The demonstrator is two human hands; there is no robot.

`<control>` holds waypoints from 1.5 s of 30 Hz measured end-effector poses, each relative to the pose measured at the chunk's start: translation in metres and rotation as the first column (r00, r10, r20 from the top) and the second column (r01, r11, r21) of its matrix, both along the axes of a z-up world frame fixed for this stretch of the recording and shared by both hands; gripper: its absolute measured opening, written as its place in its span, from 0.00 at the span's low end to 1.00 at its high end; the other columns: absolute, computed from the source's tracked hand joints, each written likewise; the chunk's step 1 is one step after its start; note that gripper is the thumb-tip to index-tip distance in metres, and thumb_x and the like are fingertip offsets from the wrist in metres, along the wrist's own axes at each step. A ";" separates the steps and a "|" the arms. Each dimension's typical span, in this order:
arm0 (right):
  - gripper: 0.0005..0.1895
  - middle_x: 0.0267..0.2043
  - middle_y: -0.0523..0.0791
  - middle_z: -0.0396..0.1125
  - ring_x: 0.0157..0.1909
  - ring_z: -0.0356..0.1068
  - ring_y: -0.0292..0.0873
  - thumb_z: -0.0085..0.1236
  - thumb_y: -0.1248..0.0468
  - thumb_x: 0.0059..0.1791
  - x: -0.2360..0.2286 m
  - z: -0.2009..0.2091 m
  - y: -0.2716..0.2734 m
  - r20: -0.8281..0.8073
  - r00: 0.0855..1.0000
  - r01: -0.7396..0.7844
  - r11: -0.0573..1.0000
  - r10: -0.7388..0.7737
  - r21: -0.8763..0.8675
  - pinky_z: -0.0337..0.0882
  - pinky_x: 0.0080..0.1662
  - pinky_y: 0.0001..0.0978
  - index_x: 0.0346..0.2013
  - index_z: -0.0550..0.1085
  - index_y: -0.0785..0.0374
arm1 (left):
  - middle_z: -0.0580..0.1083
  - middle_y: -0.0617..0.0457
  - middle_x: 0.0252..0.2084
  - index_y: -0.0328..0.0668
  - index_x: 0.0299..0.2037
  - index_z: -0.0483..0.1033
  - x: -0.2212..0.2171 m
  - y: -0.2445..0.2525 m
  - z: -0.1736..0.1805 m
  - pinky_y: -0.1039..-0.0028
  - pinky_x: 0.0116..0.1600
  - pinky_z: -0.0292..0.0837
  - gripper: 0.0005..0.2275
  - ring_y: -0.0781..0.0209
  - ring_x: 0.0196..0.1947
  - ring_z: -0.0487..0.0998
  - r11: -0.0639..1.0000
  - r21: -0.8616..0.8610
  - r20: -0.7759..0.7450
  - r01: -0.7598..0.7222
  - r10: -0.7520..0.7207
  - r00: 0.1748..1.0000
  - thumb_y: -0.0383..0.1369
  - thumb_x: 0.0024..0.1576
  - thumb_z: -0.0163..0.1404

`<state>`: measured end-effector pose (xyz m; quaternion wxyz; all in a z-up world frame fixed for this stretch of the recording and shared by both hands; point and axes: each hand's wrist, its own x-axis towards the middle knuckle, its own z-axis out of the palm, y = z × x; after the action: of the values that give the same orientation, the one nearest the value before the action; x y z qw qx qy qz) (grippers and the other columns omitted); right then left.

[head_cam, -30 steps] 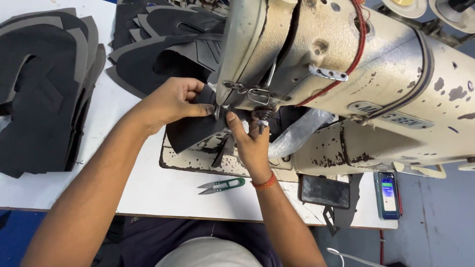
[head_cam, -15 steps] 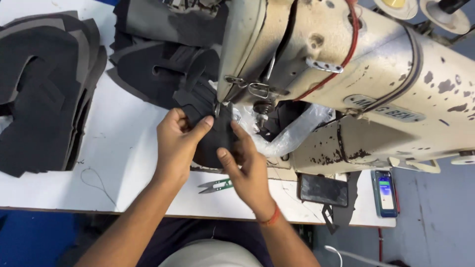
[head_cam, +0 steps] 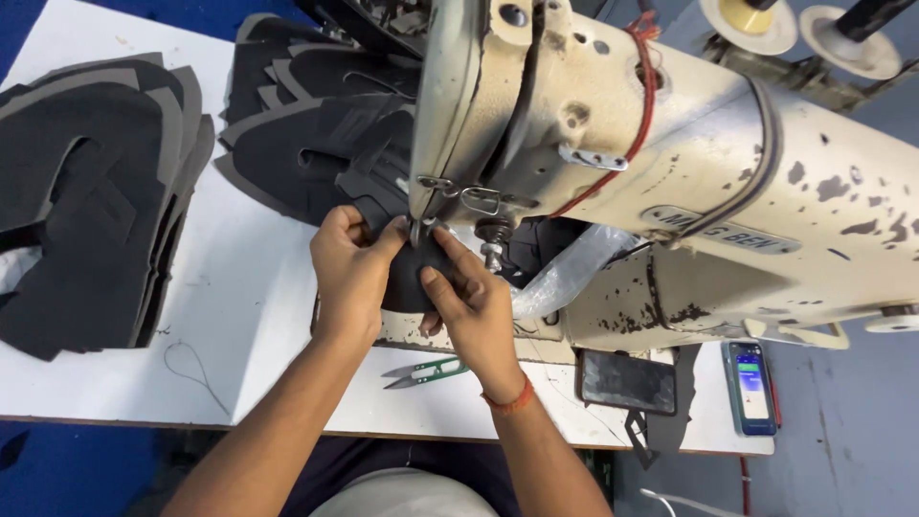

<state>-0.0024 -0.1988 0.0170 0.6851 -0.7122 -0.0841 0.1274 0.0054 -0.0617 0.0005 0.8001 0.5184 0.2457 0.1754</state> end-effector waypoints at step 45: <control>0.19 0.61 0.52 0.65 0.65 0.64 0.54 0.55 0.70 0.48 -0.086 0.051 -0.077 0.711 0.697 0.271 0.952 -0.092 -0.142 0.64 0.68 0.42 0.54 0.73 0.66 | 0.72 0.50 0.21 0.39 0.32 0.70 -0.110 -0.015 -0.051 0.77 0.20 0.58 0.11 0.67 0.14 0.66 0.966 -0.259 -0.033 0.007 -0.016 0.999 0.37 0.63 0.51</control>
<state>-0.0882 -0.2760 0.0676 0.5223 -0.7882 -0.2487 -0.2099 -0.1041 -0.0770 -0.0510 0.8574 0.4141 0.2774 0.1281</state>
